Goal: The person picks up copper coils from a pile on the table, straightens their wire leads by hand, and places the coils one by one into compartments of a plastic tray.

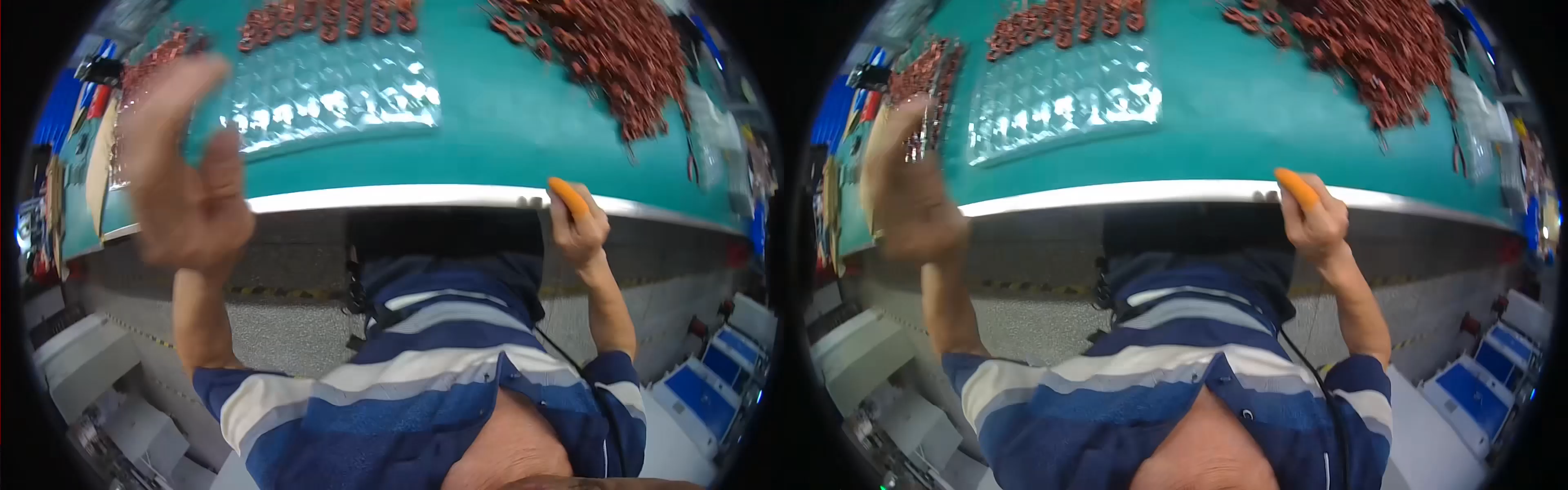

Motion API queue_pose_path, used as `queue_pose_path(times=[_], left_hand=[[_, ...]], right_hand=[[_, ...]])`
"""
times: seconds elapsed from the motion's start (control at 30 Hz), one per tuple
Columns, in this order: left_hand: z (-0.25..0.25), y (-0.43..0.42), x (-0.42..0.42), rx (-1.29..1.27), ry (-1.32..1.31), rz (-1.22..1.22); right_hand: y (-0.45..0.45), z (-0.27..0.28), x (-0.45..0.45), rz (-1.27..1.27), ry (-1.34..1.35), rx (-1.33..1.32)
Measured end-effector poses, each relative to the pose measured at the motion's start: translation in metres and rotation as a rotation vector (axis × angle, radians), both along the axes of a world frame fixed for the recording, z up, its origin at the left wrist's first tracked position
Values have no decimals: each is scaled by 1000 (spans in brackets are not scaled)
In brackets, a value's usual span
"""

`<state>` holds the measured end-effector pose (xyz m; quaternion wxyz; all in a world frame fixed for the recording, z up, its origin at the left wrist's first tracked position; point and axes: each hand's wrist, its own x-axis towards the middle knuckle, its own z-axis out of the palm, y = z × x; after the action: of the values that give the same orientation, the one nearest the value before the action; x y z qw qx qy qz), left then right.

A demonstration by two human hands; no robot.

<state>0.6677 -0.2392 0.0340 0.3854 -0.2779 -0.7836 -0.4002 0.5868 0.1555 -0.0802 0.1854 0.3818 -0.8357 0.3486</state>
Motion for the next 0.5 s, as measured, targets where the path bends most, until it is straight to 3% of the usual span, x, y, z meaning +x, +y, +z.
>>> queue_pose_path(times=[0.03, 0.07, 0.2, 0.3, 0.33, 0.5], left_hand=[[-20, -15, -10, -369, 87, 355], [-36, -21, -6, -422, -46, 409], [-100, -54, 15, -551, -330, 183], [-97, -63, 4, -734, -439, -123], [-97, -65, 1, -781, -428, -120], [-94, -68, -11, -626, -674, -275]], right_hand=[[-9, 3, -13, 30, 45, -21], [-16, 9, -23, 52, 38, 15], [-38, 14, -56, 79, -50, 149], [-52, 15, -66, 86, -125, 311], [-49, 16, -66, 124, -170, 338], [-49, 16, -77, 166, -307, 335]])
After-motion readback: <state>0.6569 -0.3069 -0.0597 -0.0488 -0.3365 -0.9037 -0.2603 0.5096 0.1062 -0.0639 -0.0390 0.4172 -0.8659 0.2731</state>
